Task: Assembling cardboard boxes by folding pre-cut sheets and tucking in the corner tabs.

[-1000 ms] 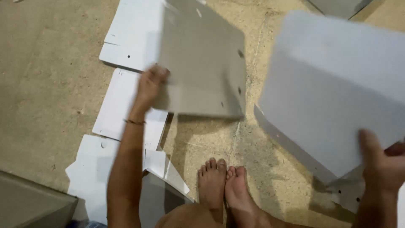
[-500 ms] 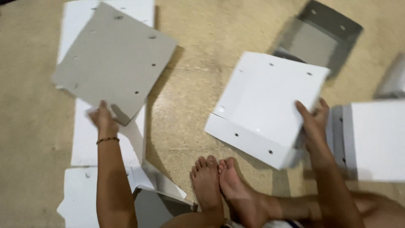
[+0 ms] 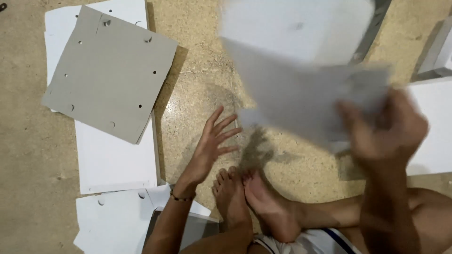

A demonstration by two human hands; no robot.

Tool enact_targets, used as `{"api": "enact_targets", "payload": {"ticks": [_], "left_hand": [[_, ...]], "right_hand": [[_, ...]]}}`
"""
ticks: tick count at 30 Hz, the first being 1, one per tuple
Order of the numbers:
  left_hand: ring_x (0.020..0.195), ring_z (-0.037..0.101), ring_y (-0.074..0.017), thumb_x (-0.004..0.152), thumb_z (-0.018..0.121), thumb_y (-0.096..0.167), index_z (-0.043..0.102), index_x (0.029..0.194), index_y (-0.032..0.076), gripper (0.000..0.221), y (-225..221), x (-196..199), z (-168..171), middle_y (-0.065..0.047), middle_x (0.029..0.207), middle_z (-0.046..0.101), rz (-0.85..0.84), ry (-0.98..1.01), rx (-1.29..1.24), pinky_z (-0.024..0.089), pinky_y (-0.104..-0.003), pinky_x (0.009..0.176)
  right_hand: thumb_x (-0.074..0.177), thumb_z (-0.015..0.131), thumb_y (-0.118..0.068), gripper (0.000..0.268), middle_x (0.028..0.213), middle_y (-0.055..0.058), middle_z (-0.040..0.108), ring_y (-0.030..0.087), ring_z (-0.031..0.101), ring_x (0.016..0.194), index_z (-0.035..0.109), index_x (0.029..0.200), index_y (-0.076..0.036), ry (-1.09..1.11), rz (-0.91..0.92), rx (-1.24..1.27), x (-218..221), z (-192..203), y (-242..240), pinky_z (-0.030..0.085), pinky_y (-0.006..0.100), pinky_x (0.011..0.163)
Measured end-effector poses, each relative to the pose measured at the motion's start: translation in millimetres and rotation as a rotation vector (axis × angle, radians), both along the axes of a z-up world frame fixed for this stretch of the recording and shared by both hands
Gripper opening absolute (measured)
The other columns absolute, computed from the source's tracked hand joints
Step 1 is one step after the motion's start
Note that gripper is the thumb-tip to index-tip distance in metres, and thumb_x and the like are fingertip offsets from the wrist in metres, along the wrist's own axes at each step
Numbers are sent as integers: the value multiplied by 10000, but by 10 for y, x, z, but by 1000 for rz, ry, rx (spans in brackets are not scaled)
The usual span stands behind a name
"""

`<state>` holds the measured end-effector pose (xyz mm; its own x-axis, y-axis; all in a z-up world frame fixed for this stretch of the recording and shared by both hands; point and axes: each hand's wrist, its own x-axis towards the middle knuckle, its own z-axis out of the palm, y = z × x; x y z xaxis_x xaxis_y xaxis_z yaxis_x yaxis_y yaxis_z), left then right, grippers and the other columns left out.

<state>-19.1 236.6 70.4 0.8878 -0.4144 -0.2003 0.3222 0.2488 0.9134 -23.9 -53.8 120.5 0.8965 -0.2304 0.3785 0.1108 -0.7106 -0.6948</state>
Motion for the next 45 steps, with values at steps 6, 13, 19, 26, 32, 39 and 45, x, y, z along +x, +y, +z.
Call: {"api": "enact_targets", "payload": {"ticks": [6,13,19,26,32,39,45], "left_hand": [[1003,554,-296,865,464,-15,534,1056,-103,221,660,-345,-1399,-252,985,578,710,-34,16,451,-471,928],[1222,422,-271,876,413,526,323,1374,119,650,575,107,-1310,-143,1374,373,532,534,23,391,-387,992],[1347,124,-367,922,374,482,152,1409,99,658,349,-247,-833,-170,1431,155,700,341,536,100,-526,1077],[1232,359,-383,643,761,392,577,1164,170,595,376,-648,-815,-109,1235,461,160,-454,913,318,-518,1013],[1124,524,-254,750,710,196,724,825,197,76,399,-703,-1079,-8,1004,653,194,-413,837,422,-408,967],[1041,564,-330,656,745,81,724,822,172,191,478,-777,-1155,-75,1001,655,-53,-403,836,458,-469,888],[1172,425,-345,686,706,481,420,1257,139,724,127,-730,-852,-117,1228,426,-170,-326,1225,322,-579,976]], "right_hand": [[810,585,-149,226,967,142,563,267,553,695,627,1031,-127,-331,692,-764,-460,-143,1194,435,344,479],[736,648,-139,206,686,60,565,223,549,592,643,941,-163,-77,619,-828,-534,-1499,1616,391,258,362],[729,654,-227,200,826,116,628,276,593,741,640,873,-89,257,682,-578,-454,-1828,1489,488,371,536],[779,601,-92,88,859,94,673,275,623,797,666,839,-92,179,818,-326,-357,-1834,1061,459,372,632],[762,590,-17,124,865,142,692,342,647,802,689,832,-45,394,899,-103,-237,-1419,774,495,417,642],[825,605,-177,112,852,73,705,282,666,794,698,863,-127,602,780,-110,-60,-1320,727,522,368,688],[783,622,-337,91,715,-41,671,171,656,661,667,770,-259,318,723,-661,-4,-1763,999,491,332,625]]}}
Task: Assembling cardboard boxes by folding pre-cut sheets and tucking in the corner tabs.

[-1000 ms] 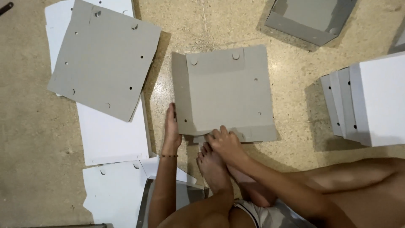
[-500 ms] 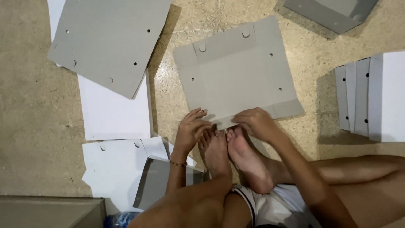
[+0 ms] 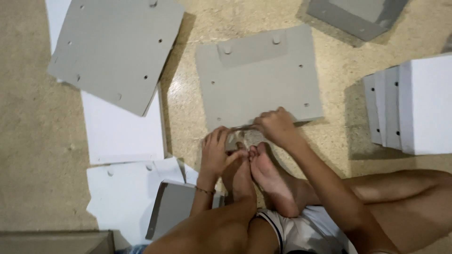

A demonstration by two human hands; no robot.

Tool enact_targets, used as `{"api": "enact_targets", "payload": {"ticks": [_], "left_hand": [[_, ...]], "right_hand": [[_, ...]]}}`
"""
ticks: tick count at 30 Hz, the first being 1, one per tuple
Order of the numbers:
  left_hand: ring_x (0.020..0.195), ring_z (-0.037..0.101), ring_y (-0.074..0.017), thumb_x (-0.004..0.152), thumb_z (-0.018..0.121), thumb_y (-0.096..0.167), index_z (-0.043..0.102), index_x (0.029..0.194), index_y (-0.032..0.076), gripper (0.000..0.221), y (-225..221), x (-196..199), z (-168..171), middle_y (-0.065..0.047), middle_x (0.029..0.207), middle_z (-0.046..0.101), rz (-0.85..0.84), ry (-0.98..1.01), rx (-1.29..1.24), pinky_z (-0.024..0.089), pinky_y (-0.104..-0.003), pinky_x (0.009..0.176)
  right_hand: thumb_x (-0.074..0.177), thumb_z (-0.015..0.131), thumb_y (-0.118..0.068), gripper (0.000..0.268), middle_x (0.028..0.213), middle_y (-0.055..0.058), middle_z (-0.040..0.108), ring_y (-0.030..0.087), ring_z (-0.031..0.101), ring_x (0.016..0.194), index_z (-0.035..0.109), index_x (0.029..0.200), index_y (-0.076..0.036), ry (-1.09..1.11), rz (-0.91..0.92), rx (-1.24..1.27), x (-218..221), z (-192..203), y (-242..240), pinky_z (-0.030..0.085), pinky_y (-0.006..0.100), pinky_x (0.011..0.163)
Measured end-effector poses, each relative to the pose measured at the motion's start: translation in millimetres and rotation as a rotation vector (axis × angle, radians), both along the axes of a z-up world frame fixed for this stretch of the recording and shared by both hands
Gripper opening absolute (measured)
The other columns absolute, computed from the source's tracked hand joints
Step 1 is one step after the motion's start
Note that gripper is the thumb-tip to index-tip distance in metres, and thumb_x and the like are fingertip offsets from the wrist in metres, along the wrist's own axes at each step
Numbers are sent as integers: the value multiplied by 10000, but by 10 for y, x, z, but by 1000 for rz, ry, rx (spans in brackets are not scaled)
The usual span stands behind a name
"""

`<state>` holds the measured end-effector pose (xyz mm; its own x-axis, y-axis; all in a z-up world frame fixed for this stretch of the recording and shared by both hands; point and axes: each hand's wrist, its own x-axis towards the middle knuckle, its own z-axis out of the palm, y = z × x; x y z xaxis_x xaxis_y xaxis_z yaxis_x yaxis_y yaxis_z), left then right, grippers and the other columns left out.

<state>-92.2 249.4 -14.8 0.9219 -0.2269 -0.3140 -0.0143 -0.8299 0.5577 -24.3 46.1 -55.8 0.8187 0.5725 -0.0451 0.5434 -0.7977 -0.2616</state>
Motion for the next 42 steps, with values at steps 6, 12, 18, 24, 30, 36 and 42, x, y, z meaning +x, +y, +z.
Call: {"api": "enact_targets", "payload": {"ticks": [6,12,18,24,30,36,42], "left_hand": [[1009,548,-288,823,596,442,439,1266,139,559,-333,208,-145,-110,1171,475,-43,-507,193,455,-465,823],[973,572,-284,720,722,255,606,1003,173,317,-307,382,-251,-53,1029,581,-54,-509,178,446,-472,808],[1130,334,-562,471,896,238,260,1359,34,1111,-175,241,347,-336,1252,272,467,186,-26,363,-640,886],[1070,511,-442,690,741,77,403,1314,86,710,69,39,-99,-257,1191,423,569,231,-348,491,-428,854],[1052,503,-403,618,787,31,456,1254,52,717,33,28,-155,-199,1178,374,507,64,-351,509,-427,885],[976,567,-268,754,580,-108,646,1016,107,345,31,6,-136,-85,1033,452,306,-174,-292,489,-367,855],[1163,442,-397,778,554,-113,626,959,91,283,41,106,44,-148,1149,421,121,-269,-396,422,-425,973]], "right_hand": [[711,711,-311,280,964,34,634,250,563,970,638,951,-188,-154,-68,97,-65,69,-39,360,498,835],[712,776,-45,254,868,178,591,381,575,913,628,905,29,-462,-532,628,-314,572,-512,414,482,845],[898,609,-323,737,1153,300,380,404,581,883,141,1327,52,700,-1344,1262,-623,-125,-1019,516,509,713],[839,576,-2,396,976,198,415,338,603,763,400,1179,99,526,-1269,1300,-667,-255,-905,568,433,613],[833,566,27,368,904,174,469,258,595,652,429,1171,73,446,-1217,1318,-756,-143,-916,574,397,563],[837,512,52,450,945,238,449,299,571,675,354,1256,92,321,-1077,1197,-771,-46,-842,542,391,516],[832,501,65,462,988,261,514,295,572,802,409,1284,83,195,-874,879,-779,3,-728,514,379,561]]}}
